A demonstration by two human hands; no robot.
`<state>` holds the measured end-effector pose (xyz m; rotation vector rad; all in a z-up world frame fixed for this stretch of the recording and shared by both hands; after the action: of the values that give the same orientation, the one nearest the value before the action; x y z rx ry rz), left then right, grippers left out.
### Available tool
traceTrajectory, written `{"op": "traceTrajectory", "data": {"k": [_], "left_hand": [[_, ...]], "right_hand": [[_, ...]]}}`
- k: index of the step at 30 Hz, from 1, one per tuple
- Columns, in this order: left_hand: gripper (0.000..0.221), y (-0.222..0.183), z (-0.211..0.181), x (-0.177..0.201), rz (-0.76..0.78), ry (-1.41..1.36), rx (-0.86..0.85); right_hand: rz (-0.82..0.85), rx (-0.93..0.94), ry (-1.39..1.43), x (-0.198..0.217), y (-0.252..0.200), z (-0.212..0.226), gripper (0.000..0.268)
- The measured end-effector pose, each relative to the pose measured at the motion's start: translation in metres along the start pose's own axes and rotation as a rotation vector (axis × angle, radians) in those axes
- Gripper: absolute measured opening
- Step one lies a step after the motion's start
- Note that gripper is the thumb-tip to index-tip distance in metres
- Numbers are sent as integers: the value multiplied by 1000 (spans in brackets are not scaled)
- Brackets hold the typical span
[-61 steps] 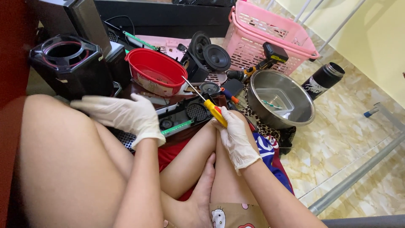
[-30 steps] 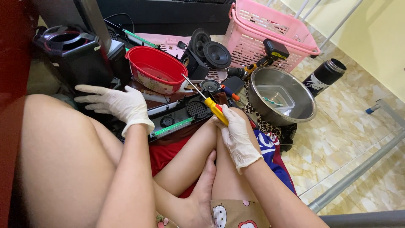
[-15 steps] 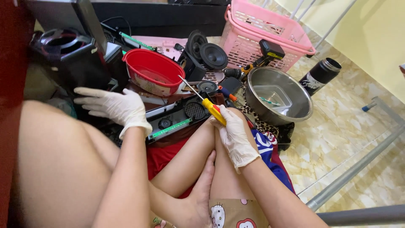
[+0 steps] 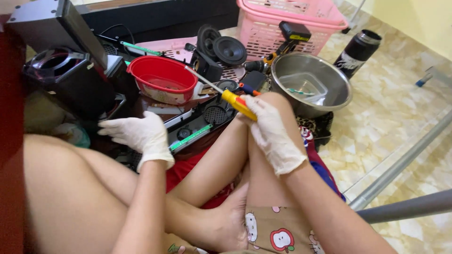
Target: Assembling the internal components of a speaker housing using a manual screwdriver and hand placement.
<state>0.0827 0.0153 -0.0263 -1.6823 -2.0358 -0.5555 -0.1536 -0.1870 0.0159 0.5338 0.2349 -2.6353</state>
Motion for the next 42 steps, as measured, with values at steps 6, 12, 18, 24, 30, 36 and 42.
{"op": "traceTrajectory", "data": {"k": [6, 12, 18, 24, 30, 36, 42], "left_hand": [[96, -16, -14, -40, 10, -227, -240], [90, -13, -20, -66, 198, -246, -155], [67, -23, -36, -39, 158, -281, -201], [48, -27, -36, -26, 131, -283, -252], [22, -43, -58, -7, 212, -279, -248], [18, -56, -77, -19, 201, -364, -228], [36, -79, -84, -79, 440, -679, -42]], "right_hand": [[-9, -9, 42, -10, 31, -13, 22], [18, -25, 6, -33, 28, -16, 25], [16, -55, -26, -35, 24, -18, 27], [43, -64, -55, -33, 40, -33, 28], [81, -57, 6, -39, 52, -33, 27], [131, -24, -33, -32, 65, -18, 28], [182, 59, -105, -14, 99, -17, 26]]}}
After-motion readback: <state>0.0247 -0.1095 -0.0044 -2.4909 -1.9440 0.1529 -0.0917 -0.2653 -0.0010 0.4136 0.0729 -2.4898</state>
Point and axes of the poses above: each hand's wrist, its own y-axis towards the middle knuckle, its own x-axis out of the back of the hand, z = x × y, the point moved 8 cm from there along y, towards the middle knuckle, and after that the axes turned 4 degrees about -y, right-handed, at the moved point
